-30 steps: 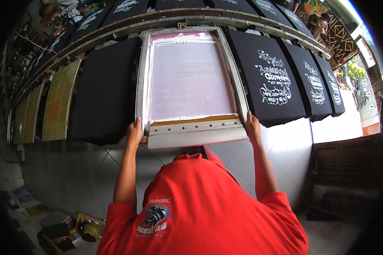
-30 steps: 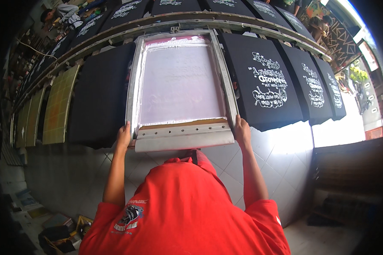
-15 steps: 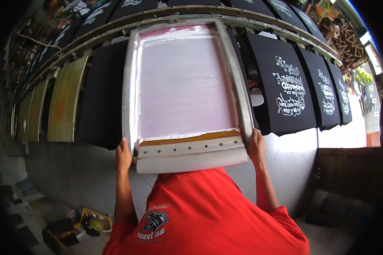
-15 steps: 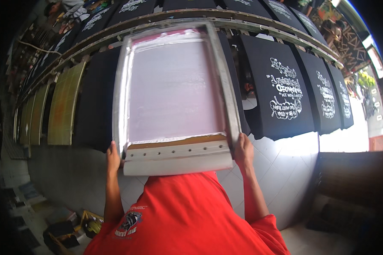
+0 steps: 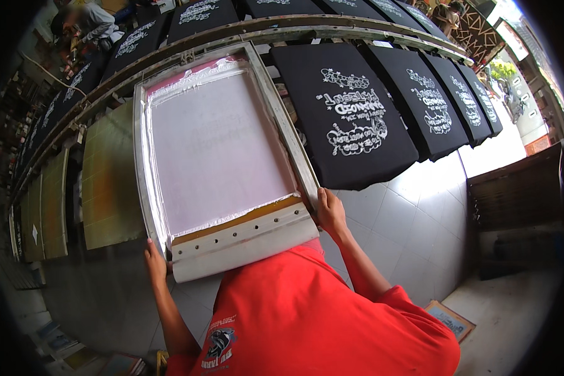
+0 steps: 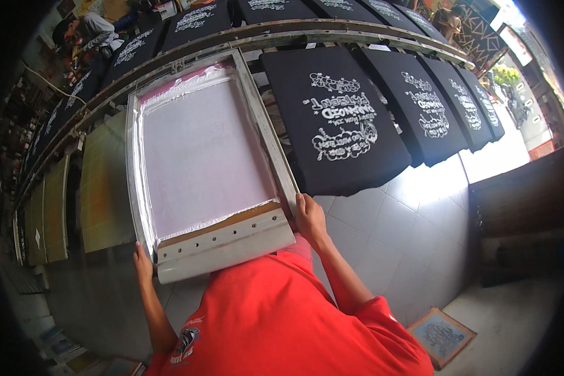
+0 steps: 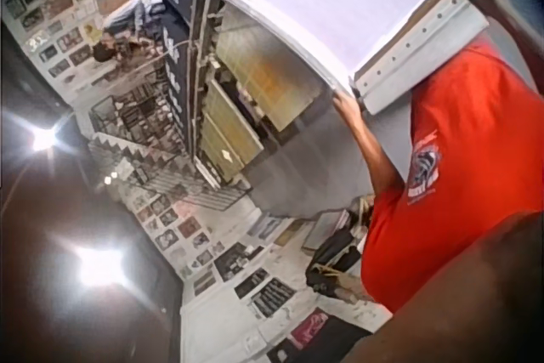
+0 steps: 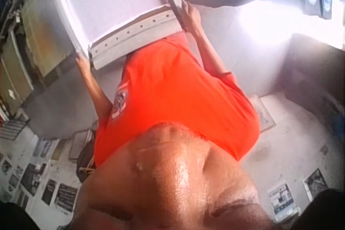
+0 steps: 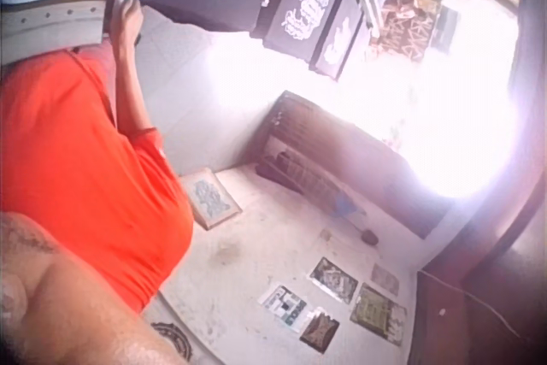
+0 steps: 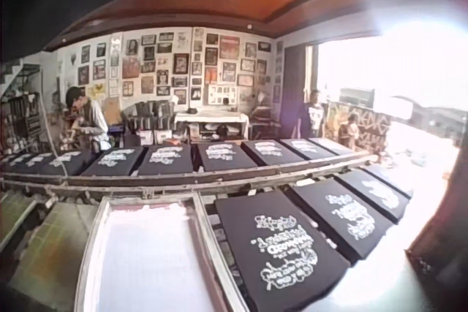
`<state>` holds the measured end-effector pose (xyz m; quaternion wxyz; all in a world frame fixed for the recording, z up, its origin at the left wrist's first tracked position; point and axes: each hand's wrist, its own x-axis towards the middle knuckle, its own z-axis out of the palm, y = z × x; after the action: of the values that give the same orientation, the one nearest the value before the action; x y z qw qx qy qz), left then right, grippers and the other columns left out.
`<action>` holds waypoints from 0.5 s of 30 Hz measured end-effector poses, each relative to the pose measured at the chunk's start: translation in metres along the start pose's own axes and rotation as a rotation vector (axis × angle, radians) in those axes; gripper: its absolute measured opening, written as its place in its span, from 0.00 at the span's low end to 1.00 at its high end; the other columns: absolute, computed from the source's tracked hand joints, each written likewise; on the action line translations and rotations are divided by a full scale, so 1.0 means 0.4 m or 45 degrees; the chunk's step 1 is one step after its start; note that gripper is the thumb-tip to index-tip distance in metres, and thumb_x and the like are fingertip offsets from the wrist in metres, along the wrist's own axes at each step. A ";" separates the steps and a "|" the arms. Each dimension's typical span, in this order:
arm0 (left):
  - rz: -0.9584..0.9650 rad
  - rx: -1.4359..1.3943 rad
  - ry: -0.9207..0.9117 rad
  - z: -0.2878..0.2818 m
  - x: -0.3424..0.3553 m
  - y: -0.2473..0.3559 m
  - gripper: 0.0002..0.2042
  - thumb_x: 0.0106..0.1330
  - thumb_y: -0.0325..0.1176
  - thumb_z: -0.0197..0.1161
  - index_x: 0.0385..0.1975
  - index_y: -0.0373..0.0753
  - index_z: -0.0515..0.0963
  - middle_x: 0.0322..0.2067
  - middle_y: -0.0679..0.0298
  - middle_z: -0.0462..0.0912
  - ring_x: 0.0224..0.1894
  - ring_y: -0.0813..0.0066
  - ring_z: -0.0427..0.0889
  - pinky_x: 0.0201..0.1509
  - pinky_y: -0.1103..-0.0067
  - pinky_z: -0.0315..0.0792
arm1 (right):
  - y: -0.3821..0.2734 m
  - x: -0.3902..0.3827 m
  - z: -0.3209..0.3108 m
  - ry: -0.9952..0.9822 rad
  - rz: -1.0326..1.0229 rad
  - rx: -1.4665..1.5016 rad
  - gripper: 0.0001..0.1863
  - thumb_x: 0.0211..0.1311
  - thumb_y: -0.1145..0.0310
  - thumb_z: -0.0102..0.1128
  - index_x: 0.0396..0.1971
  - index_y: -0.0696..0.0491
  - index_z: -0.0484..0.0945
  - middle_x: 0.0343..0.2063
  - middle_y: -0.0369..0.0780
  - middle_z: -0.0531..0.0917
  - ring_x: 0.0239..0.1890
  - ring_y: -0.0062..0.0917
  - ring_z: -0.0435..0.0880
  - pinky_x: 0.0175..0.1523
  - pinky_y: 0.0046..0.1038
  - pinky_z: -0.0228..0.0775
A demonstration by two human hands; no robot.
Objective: The person applies ink to a garment using a screen printing frame and a squeegee, then moves the frame to the next station and handles items near a gas cylinder.
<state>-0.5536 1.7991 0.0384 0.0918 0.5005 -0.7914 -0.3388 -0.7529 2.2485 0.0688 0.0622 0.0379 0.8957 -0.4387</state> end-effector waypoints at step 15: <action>0.208 -0.026 -0.127 -0.070 0.095 0.033 0.34 0.71 0.57 0.41 0.36 0.22 0.76 0.38 0.33 0.77 0.46 0.35 0.74 0.48 0.59 0.69 | -0.020 -0.070 0.131 0.101 0.084 -0.045 0.29 0.71 0.48 0.36 0.40 0.58 0.78 0.30 0.53 0.82 0.37 0.48 0.81 0.42 0.41 0.69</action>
<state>-0.5680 1.7577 0.0605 0.0847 0.4160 -0.8295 -0.3629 -0.7221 2.2020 0.0473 0.0418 0.0836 0.9033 -0.4188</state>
